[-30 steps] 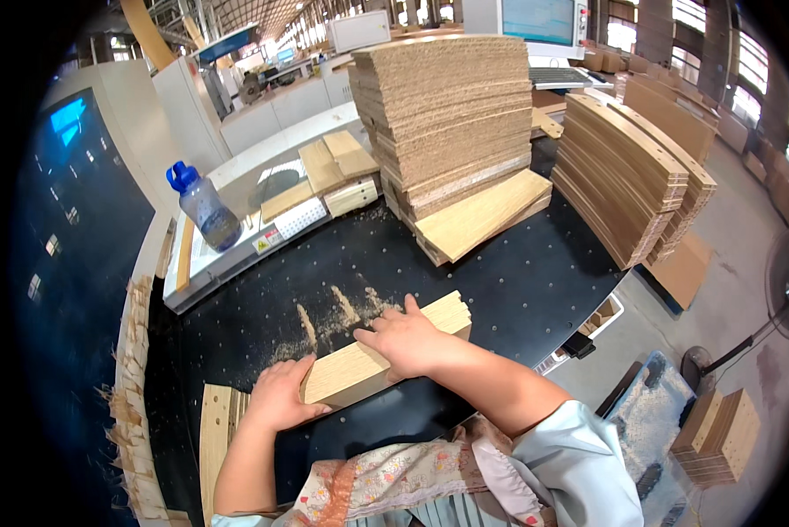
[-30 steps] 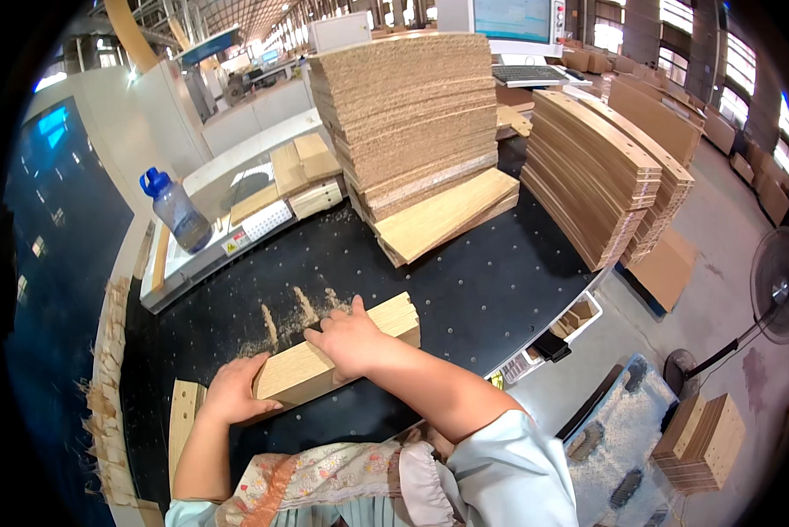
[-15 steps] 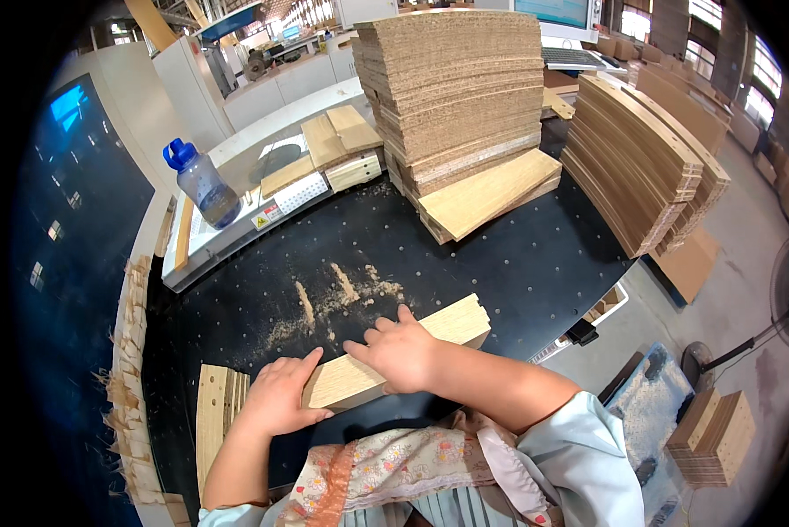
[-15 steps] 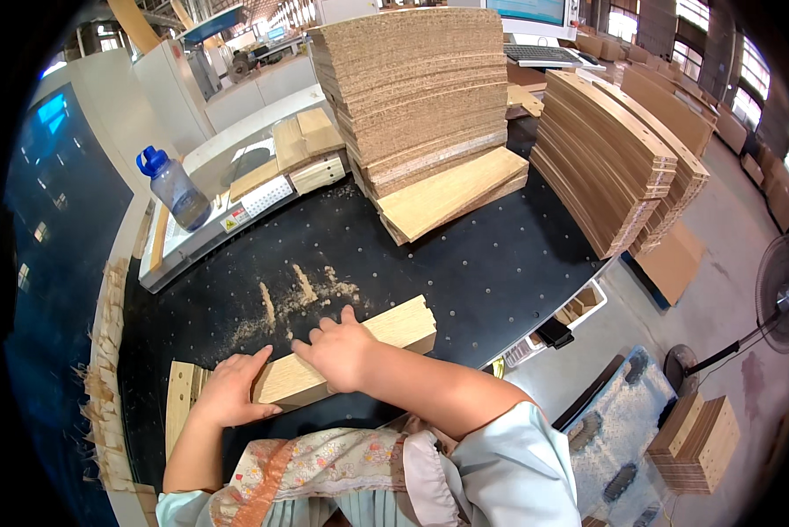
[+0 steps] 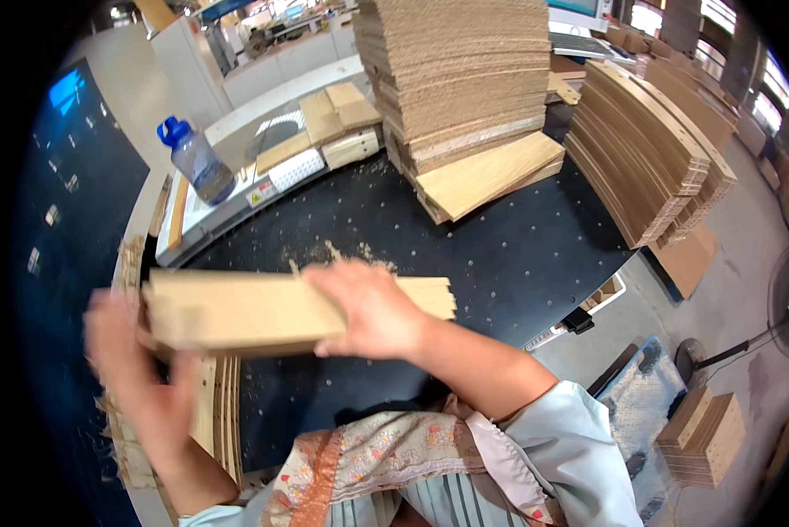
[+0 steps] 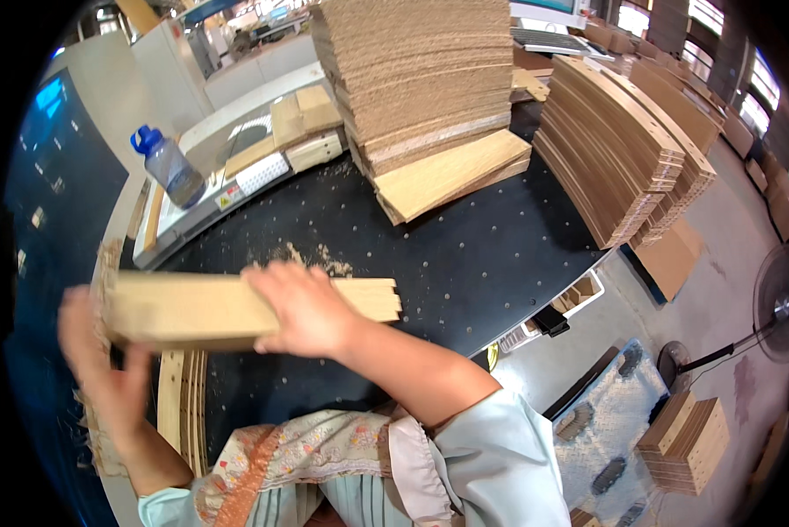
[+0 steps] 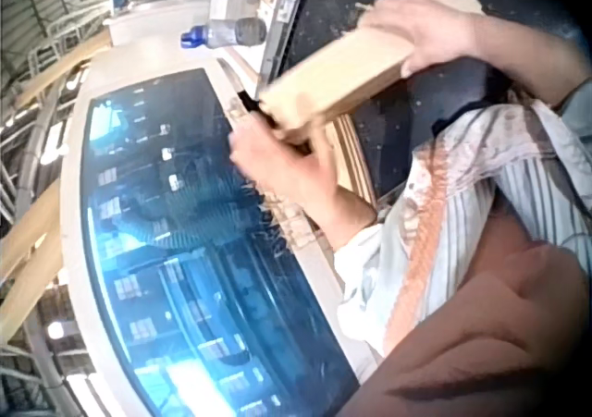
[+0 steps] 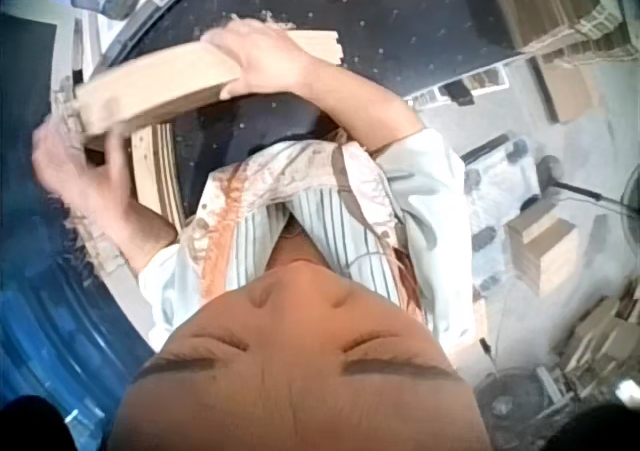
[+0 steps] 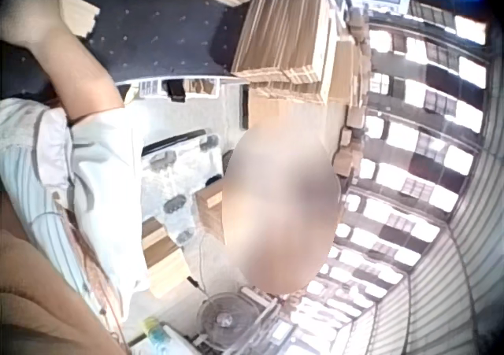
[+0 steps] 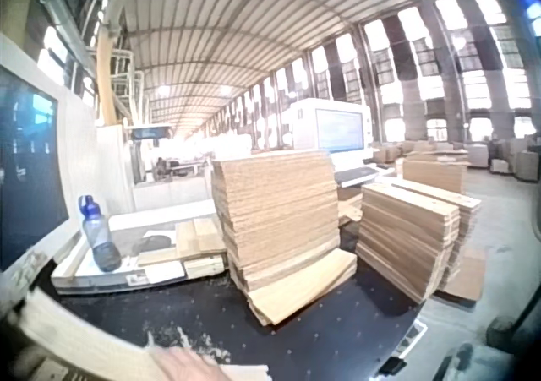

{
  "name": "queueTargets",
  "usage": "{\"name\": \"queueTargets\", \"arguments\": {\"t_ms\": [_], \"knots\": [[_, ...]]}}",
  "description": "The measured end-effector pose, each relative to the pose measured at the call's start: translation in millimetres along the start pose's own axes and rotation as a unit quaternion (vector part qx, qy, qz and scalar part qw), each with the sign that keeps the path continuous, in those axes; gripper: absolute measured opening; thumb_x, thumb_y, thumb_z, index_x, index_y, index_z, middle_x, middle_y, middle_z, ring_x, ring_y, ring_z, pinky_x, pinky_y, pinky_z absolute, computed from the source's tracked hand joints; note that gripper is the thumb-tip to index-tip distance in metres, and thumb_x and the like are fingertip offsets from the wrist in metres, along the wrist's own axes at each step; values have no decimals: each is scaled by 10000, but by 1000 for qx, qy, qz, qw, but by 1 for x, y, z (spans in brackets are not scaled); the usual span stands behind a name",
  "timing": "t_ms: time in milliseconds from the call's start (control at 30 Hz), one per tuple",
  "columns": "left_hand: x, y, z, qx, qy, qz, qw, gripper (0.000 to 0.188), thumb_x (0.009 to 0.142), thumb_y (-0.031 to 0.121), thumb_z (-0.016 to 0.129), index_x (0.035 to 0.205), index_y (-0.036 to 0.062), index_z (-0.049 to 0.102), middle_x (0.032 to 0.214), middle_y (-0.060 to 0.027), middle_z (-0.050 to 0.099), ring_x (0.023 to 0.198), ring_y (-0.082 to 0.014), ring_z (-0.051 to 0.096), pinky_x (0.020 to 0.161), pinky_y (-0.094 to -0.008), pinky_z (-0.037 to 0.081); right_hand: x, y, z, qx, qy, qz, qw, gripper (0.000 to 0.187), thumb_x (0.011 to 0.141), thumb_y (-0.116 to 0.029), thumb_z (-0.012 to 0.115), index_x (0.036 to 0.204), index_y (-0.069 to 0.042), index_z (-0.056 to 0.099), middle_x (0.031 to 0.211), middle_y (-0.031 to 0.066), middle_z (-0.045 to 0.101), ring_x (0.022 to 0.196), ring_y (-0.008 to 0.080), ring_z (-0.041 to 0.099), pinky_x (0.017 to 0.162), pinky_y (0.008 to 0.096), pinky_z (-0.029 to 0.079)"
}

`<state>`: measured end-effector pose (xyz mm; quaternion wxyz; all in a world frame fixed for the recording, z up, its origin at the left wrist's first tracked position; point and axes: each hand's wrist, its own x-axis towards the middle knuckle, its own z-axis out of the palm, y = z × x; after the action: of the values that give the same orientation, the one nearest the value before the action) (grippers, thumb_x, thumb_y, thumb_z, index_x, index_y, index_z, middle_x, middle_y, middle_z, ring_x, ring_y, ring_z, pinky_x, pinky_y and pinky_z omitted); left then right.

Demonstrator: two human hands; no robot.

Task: The person labels wooden panels by hand using adhesive stickers and stacks them on a table and in a crate.

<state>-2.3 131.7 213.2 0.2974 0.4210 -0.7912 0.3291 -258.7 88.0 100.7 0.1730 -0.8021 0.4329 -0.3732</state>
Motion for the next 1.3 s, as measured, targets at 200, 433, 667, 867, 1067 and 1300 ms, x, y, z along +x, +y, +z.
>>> {"name": "queueTargets", "arguments": {"t_ms": [200,433,667,867,1067,1300], "knots": [[-3,20,64,-486,48,-163,857,906,719,388,688,1422,21,250,1449,-150,308,1342,-274,290,1098,-424,194,10,17,0,463,75,-1,883,948,581,-163,844,1368,-46,328,1298,97,450,1211,197,425,1017,352,345],[-56,57,153,-745,-24,-304,594,912,694,381,764,1369,13,273,1314,-133,421,1215,-244,422,1008,-387,345,3,28,46,427,45,-43,902,965,719,-349,752,1433,-17,193,1403,197,328,1327,309,288,1090,397,229],[-49,74,140,-714,45,-322,620,819,729,357,757,1331,7,326,1271,-117,448,1160,-225,453,987,-367,364,19,18,61,385,106,-65,914,1073,783,-605,597,1430,49,44,1440,284,186,1359,384,186,1099,425,194],[-36,70,119,-721,29,-272,637,776,787,369,693,1342,-19,315,1295,-121,444,1179,-240,445,993,-372,358,25,2,32,384,99,-83,914,1085,777,-665,549,1427,60,70,1428,298,218,1355,385,205,1096,425,195],[-43,67,129,-731,7,-275,625,728,798,318,674,1339,-17,322,1293,-126,445,1177,-237,447,998,-366,350,9,19,42,387,82,-20,918,1093,771,-672,551,1434,50,65,1453,280,182,1370,371,172,1104,417,176],[-5,98,116,-764,67,-282,577,681,807,178,670,1348,23,286,1281,-118,432,1166,-214,445,990,-374,364,3,9,27,452,128,-15,883,1015,796,-582,607,1421,58,126,1429,229,269,1334,299,278,1076,377,251]]}}
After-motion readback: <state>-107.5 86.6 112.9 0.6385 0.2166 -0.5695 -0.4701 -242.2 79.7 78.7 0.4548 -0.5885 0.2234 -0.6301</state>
